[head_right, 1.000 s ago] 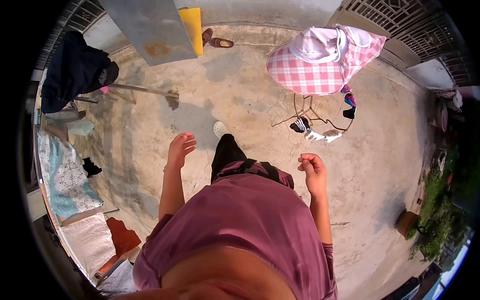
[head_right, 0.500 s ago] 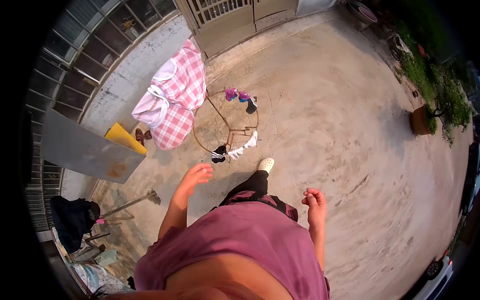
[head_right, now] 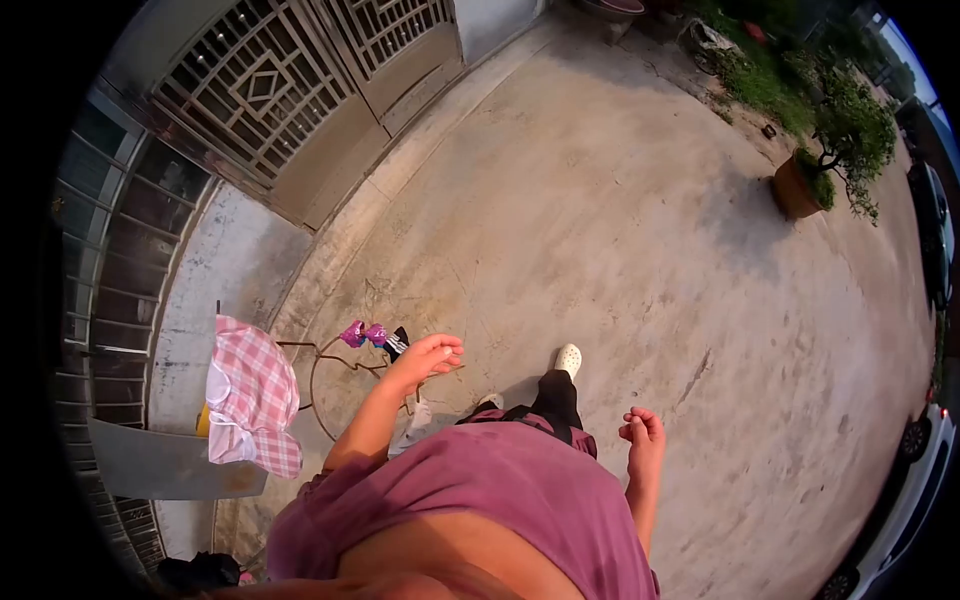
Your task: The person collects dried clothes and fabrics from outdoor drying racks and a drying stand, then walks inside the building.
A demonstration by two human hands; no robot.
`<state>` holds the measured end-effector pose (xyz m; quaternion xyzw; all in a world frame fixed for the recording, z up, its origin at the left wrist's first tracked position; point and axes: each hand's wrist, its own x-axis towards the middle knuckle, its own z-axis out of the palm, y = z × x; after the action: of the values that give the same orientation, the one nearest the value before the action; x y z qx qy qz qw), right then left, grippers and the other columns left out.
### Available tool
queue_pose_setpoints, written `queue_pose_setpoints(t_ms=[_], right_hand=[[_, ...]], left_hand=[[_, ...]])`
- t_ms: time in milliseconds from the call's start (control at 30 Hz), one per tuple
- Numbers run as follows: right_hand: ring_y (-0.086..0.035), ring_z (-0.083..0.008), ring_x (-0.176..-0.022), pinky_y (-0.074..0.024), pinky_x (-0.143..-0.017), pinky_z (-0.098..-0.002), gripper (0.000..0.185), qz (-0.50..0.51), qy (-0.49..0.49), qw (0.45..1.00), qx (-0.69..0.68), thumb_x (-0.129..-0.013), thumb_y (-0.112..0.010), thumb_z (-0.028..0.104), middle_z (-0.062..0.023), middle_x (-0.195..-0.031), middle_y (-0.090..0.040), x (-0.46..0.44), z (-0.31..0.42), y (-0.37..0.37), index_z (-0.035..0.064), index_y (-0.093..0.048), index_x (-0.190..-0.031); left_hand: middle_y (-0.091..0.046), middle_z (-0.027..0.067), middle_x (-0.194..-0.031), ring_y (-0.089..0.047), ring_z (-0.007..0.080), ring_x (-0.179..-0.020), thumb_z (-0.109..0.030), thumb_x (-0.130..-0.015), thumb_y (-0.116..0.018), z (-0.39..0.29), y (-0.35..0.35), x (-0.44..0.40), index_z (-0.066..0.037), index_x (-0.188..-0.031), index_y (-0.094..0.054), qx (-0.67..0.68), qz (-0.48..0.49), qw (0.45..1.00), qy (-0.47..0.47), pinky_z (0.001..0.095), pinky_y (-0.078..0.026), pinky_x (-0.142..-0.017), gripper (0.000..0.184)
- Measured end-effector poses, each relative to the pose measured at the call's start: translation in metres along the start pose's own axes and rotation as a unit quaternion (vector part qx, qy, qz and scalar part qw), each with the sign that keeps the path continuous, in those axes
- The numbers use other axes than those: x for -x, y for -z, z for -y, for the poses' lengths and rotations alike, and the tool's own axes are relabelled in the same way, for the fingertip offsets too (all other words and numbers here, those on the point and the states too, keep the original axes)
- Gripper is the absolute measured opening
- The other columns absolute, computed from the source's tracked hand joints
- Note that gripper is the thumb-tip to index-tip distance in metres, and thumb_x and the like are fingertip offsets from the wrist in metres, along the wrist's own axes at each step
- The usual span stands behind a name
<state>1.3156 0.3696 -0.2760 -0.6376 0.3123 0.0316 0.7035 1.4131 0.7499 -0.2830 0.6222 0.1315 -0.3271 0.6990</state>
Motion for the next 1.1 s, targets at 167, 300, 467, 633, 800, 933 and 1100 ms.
queue_pose_setpoints(t_ms=[167,300,467,633,800,933,1100], right_hand=[[-0.051,-0.0107,-0.062,-0.0453,-0.060,-0.0253,0.014,0.033,-0.012,0.999,0.018,-0.084,-0.046,0.007,-0.0047,-0.081,-0.057,-0.100,0.057,-0.024,0.0032,-0.053,-0.095],[-0.052,-0.0100,-0.064,-0.0449,-0.061,-0.0236,0.014,0.126,0.020,0.989,0.071,-0.083,-0.046,0.007,-0.0047,-0.082,-0.057,-0.208,0.112,-0.048,0.0025,-0.053,-0.095],[-0.050,-0.0091,-0.061,-0.0438,-0.059,-0.0220,0.014,0.184,0.042,0.977,0.099,-0.084,-0.045,0.007,-0.0047,-0.081,-0.056,-0.319,0.164,-0.117,0.0022,-0.053,-0.095],[-0.051,-0.0097,-0.061,-0.0446,-0.059,-0.0230,0.015,0.197,0.032,0.976,0.090,-0.084,-0.046,0.008,-0.0055,-0.082,-0.057,-0.372,0.193,-0.218,0.0021,-0.052,-0.095],[-0.053,-0.0106,-0.062,-0.0462,-0.060,-0.0249,0.014,0.259,0.020,0.953,0.154,-0.084,-0.047,0.010,-0.0067,-0.083,-0.058,-0.418,0.227,-0.298,0.0019,-0.053,-0.094],[-0.052,-0.0104,-0.062,-0.0462,-0.061,-0.0247,0.014,0.244,0.039,0.959,0.136,-0.084,-0.047,0.010,-0.0066,-0.083,-0.058,-0.480,0.253,-0.339,0.0020,-0.053,-0.094],[-0.052,-0.0102,-0.062,-0.0463,-0.058,-0.0247,0.015,0.225,0.037,0.966,0.120,-0.084,-0.046,0.010,-0.0068,-0.084,-0.057,-0.565,0.288,-0.402,0.0020,-0.052,-0.096]], left_hand=[[-0.053,0.0067,-0.105,-0.052,0.0154,-0.092,-0.018,-0.087,-0.042,-0.060,-0.014,-0.064,-0.003,-0.111,-0.047,-0.009,-0.101,0.995,-0.025,0.0285,-0.042,-0.077,0.029],[-0.046,0.0112,-0.117,-0.048,0.0201,-0.102,-0.027,-0.088,-0.040,-0.083,-0.015,-0.098,-0.004,-0.123,-0.036,0.065,-0.170,0.980,-0.081,0.0327,-0.040,-0.081,0.042],[-0.030,0.0155,-0.131,-0.035,0.0285,-0.117,-0.045,-0.087,-0.032,-0.118,0.064,-0.097,-0.007,-0.133,-0.015,0.144,-0.339,0.916,-0.161,0.0389,-0.033,-0.091,0.062],[-0.022,0.0142,-0.136,-0.026,0.0305,-0.123,-0.054,-0.085,-0.026,-0.218,0.166,-0.141,-0.010,-0.135,-0.009,0.096,-0.390,0.869,-0.290,0.0425,-0.027,-0.095,0.069],[-0.015,0.0147,-0.138,-0.023,0.0317,-0.124,-0.055,-0.085,-0.024,-0.348,0.230,-0.232,-0.009,-0.135,-0.006,0.164,-0.301,0.834,-0.432,0.0453,-0.024,-0.097,0.071],[-0.012,0.0168,-0.138,-0.022,0.0330,-0.124,-0.057,-0.083,-0.028,-0.444,0.293,-0.295,-0.007,-0.135,-0.003,0.235,-0.240,0.772,-0.539,0.0472,-0.024,-0.097,0.076],[-0.012,0.0178,-0.138,-0.021,0.0334,-0.125,-0.059,-0.082,-0.030,-0.527,0.379,-0.357,-0.006,-0.134,-0.002,0.310,-0.257,0.702,-0.588,0.0479,-0.023,-0.098,0.080]])
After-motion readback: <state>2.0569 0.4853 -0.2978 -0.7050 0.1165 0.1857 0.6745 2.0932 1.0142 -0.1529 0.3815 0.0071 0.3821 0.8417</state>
